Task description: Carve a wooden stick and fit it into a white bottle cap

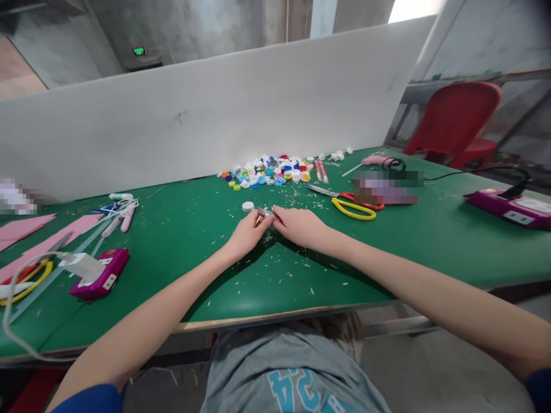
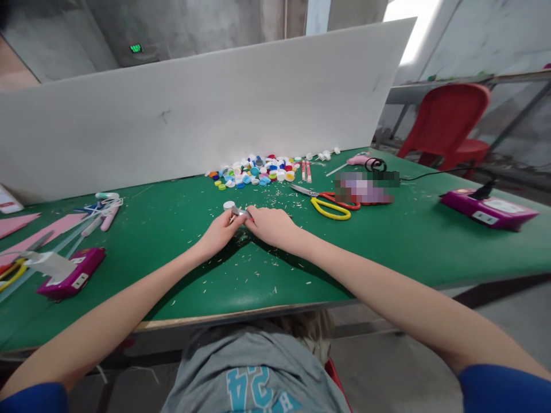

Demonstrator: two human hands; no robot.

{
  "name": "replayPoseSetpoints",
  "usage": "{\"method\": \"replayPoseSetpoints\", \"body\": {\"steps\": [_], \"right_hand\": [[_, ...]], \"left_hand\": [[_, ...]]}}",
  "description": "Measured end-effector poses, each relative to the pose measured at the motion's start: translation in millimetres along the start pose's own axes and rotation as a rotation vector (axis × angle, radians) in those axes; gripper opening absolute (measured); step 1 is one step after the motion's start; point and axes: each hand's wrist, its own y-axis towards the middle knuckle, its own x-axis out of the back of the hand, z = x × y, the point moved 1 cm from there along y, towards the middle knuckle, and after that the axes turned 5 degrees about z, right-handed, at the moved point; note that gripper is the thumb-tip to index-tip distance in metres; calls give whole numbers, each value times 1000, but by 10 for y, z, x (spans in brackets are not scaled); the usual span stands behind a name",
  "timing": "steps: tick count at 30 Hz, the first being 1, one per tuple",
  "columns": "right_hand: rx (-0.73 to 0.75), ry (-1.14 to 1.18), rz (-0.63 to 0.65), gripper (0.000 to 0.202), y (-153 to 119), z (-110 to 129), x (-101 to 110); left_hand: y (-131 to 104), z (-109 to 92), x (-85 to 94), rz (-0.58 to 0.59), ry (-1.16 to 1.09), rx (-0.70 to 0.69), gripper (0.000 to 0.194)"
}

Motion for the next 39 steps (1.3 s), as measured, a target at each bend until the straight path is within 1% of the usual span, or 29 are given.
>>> {"method": "replayPoseSetpoints", "body": {"steps": [10,17,25,31,39], "right_hand": [[-86,-15,45,49,-82,82,56],[-82,-13,24,50,-86,103,70],[-93,-32,12,48,-104,109,81],[-86,-39,-7,48,-96,107,61],[-85,-28,-5,48,-83,159,73]], "left_hand": [[46,37,-12,-21,72,13,41],[29,13,-11,-42,90,41,45],[17,-2,-9,-80,121,42,50],[21,11,-14,-82,92,41,51],[21,10,29,-101,67,60,49]]}}
